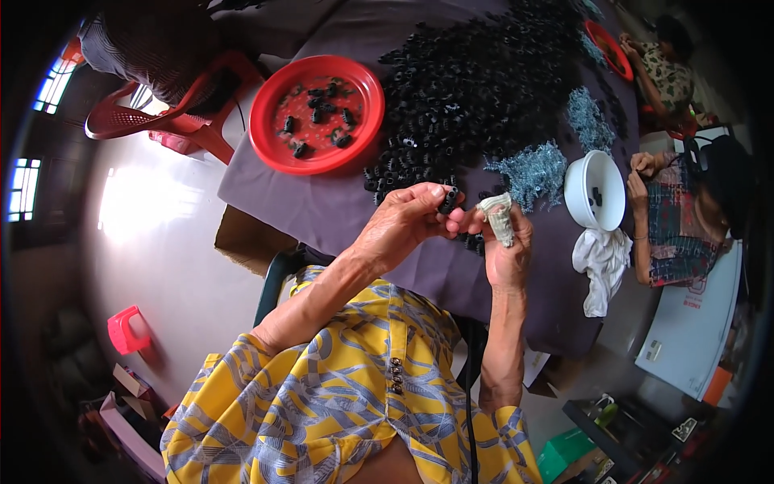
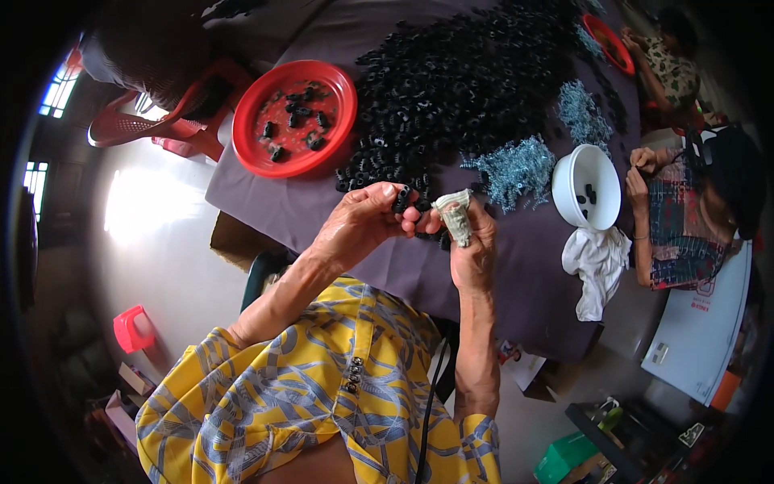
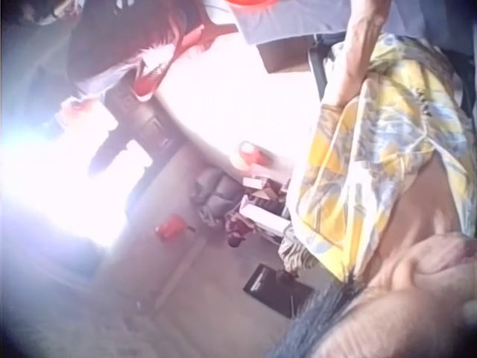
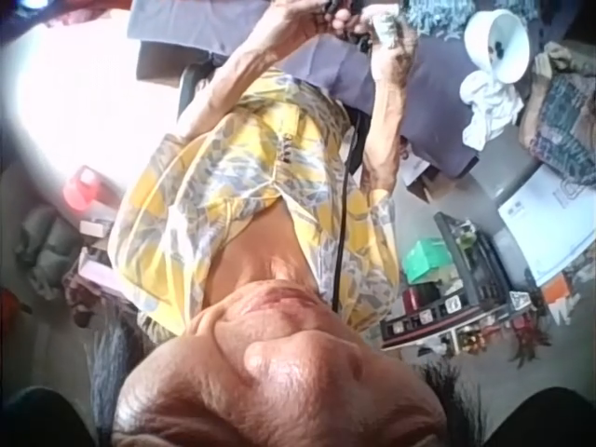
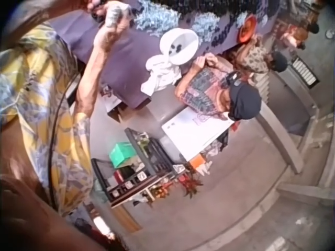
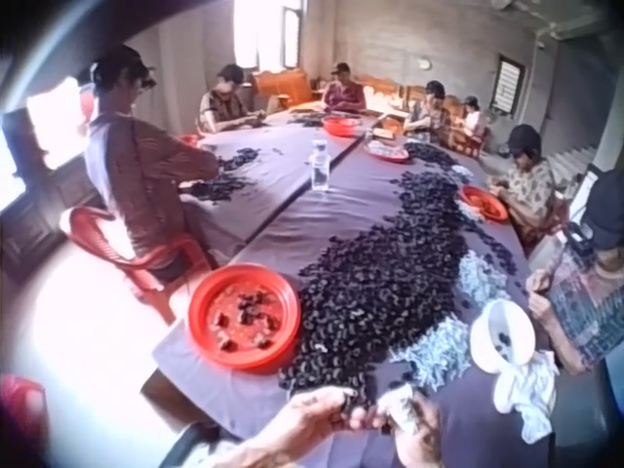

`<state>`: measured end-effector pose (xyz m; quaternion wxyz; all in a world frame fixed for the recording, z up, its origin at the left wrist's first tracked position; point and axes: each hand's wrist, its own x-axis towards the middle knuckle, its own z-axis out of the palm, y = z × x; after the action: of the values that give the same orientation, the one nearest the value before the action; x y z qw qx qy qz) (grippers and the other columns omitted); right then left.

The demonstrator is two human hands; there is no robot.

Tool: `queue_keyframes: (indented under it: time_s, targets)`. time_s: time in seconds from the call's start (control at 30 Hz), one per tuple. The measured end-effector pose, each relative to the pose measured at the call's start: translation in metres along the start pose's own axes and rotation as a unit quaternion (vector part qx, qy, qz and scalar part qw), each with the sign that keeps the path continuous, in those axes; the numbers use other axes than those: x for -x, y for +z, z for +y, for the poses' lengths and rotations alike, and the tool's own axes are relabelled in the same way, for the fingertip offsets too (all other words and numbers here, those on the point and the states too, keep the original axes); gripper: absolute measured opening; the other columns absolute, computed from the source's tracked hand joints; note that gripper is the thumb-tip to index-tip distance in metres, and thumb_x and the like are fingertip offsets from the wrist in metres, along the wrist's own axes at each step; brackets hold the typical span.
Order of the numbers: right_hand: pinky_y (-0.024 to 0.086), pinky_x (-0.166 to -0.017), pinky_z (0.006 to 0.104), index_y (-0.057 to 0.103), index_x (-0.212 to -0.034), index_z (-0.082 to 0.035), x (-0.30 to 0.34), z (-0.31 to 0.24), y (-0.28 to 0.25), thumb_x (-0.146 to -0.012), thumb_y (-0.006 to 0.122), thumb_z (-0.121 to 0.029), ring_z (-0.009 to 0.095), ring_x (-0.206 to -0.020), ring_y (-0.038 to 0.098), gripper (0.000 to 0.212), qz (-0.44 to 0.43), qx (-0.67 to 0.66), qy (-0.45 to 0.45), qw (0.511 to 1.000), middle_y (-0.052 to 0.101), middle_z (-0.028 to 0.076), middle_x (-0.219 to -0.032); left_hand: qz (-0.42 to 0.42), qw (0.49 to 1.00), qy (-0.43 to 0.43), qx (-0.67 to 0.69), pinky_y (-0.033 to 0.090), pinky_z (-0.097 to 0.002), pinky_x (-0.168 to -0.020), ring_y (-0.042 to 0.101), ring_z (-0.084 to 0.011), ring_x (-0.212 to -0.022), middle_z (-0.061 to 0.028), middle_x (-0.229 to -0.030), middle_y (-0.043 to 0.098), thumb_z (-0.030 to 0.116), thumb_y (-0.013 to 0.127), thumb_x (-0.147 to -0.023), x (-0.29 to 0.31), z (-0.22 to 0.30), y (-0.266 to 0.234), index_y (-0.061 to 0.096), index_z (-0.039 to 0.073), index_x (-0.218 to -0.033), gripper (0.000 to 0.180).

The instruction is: Manually assembling small black components onto a base by hand.

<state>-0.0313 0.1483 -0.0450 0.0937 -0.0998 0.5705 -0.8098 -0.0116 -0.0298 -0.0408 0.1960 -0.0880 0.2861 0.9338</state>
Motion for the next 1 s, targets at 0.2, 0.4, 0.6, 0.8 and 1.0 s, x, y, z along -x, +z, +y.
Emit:
queue_keyframes:
  time_s: [0.2,0.4,0.6,0.8,1.0]
  targets:
    - [0.048,-0.078,0.0249,0.055,-0.112,-0.001,0.0,-0.008,0.012,-0.088,0.064,-0.02,0.01,-0.081,0.061,0.032,0.0,0.142,0.0,0.99,0.064,0.006,-0.092,0.006,1.0,-0.001,-0.007,0.051,-0.0323,-0.079,0.062,-0.0164,-0.077,-0.0089,-0.088,0.065,0.021,0.054,-0.093,-0.003,-0.001,-0.005,0.059,0.0,-0.101,0.022]
    - [0.049,-0.08,0.0317,0.053,-0.116,-0.001,-0.001,-0.014,0.03,-0.072,0.078,-0.019,0.02,-0.089,0.06,0.053,-0.016,0.424,-0.092,0.901,0.062,0.009,-0.099,0.038,0.998,0.022,-0.039,0.051,-0.0294,-0.079,0.062,-0.0139,-0.085,-0.0066,-0.096,0.064,0.021,0.053,-0.095,-0.002,-0.003,-0.002,0.059,0.001,-0.102,0.023]
    - [0.048,-0.077,0.0338,0.053,-0.116,-0.002,0.0,-0.01,0.026,-0.07,0.075,-0.009,0.024,-0.086,0.059,0.051,-0.017,0.446,-0.101,0.889,0.06,0.011,-0.096,0.048,0.987,0.053,-0.146,0.049,-0.0269,-0.079,0.061,-0.0113,-0.085,-0.0062,-0.095,0.065,0.025,0.053,-0.095,-0.002,-0.008,0.0,0.06,0.0,-0.105,0.028]
    - [0.048,-0.077,0.0365,0.053,-0.115,0.0,0.005,-0.001,0.023,-0.071,0.073,-0.01,0.029,-0.086,0.059,0.049,0.008,0.449,-0.117,0.886,0.059,0.013,-0.096,0.064,0.985,0.054,-0.15,0.049,-0.027,-0.077,0.061,-0.0115,-0.083,-0.0058,-0.091,0.065,0.026,0.055,-0.094,-0.004,-0.013,-0.002,0.06,0.001,-0.104,0.027]
    - [0.048,-0.076,0.0392,0.054,-0.107,0.001,0.011,0.009,0.019,-0.071,0.072,-0.011,0.033,-0.086,0.058,0.042,0.058,0.496,-0.13,0.856,0.058,0.015,-0.095,0.088,0.987,0.035,-0.127,0.049,-0.0257,-0.077,0.062,-0.0112,-0.083,-0.0051,-0.091,0.064,0.025,0.057,-0.093,-0.008,-0.019,-0.004,0.059,0.001,-0.101,0.025]
